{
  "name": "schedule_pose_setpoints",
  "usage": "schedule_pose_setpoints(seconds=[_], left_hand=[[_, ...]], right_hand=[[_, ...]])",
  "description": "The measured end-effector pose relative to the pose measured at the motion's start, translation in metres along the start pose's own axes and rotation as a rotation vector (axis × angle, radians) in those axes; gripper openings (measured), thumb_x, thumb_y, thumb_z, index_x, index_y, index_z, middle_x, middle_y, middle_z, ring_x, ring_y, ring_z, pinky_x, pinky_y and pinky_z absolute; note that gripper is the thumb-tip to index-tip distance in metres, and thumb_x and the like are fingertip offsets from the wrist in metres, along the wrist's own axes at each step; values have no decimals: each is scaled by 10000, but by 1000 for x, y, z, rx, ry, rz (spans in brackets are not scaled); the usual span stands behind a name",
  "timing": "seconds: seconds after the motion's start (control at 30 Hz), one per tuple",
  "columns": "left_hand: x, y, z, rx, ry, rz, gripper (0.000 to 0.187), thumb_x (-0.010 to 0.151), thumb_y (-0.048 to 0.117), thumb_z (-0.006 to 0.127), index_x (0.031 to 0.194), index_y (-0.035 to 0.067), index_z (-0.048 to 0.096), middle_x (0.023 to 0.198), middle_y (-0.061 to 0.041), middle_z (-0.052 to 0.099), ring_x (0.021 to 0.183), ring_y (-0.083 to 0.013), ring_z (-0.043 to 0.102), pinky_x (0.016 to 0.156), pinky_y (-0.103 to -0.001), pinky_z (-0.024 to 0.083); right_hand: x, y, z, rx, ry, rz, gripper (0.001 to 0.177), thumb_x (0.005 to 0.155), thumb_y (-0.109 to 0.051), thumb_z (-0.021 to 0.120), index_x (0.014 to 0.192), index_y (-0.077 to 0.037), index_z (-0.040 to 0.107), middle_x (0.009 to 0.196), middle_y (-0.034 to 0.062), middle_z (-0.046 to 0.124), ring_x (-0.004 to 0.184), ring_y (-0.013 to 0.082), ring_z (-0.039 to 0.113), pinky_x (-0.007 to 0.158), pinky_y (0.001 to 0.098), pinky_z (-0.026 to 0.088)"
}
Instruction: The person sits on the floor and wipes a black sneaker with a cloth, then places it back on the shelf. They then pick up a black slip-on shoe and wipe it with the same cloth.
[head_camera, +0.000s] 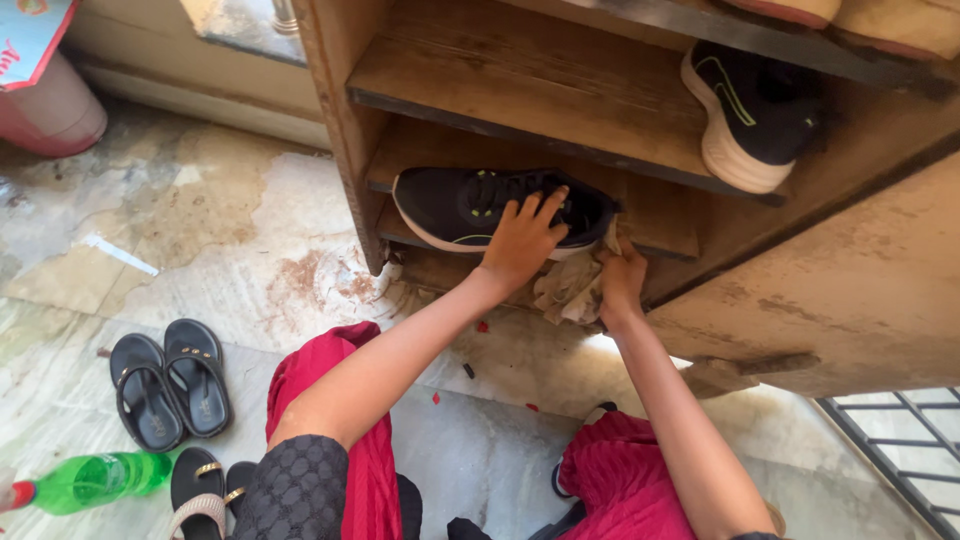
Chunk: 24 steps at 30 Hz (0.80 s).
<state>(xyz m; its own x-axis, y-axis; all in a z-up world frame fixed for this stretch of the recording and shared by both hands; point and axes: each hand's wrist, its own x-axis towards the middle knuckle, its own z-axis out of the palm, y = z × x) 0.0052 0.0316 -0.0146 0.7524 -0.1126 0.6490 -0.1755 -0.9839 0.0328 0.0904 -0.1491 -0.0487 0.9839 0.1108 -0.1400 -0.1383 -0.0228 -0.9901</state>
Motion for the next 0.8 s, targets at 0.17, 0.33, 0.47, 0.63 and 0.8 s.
schedule_pose_setpoints(seconds=[0.17, 0.33, 0.47, 0.63, 0.8], left_hand=[[-2, -1, 7, 44, 19, 18, 141, 872, 147, 658, 974, 129, 754, 1515, -135, 508, 1251, -318, 531, 934, -427, 473], [-2, -7, 9, 23, 13, 36, 201, 847, 134, 656, 1026, 123, 748, 1519, -154, 494, 1258, -330, 532, 955, -418, 486], [-1, -9, 7, 29, 43, 39, 202, 860, 131, 655, 1043, 124, 739, 1518, -155, 491, 1268, -327, 530, 970, -428, 488], [0, -4, 1, 58, 16, 36, 189, 882, 155, 651, 1047, 108, 731, 1508, -154, 498, 1245, -334, 530, 940, -461, 469], [-3, -2, -5, 30, -50, 27, 264, 839, 143, 639, 1083, 106, 733, 1508, -146, 493, 1256, -330, 518, 944, -471, 453]], right_hand=[[-39, -48, 9, 95, -31, -50, 427, 879, 23, 556, 1292, 16, 663, 1053, 78, 719, 920, 181, 637, 820, 309, 517], [-52, -76, 3, 220, -76, -32, 499, 871, 28, 578, 1366, -12, 622, 1118, 101, 693, 991, 189, 647, 886, 304, 529], [-26, -57, -17, 281, 10, -108, 488, 875, 30, 570, 1358, 35, 635, 1171, 100, 701, 1017, 200, 657, 908, 317, 533], [32, 5, -41, 217, 162, 194, 342, 900, -58, 590, 1230, -2, 660, 1102, 112, 677, 959, 258, 641, 831, 425, 532], [49, 46, -26, 186, 34, 468, 278, 913, -115, 600, 1183, -58, 631, 1071, 129, 664, 939, 302, 650, 792, 501, 557]])
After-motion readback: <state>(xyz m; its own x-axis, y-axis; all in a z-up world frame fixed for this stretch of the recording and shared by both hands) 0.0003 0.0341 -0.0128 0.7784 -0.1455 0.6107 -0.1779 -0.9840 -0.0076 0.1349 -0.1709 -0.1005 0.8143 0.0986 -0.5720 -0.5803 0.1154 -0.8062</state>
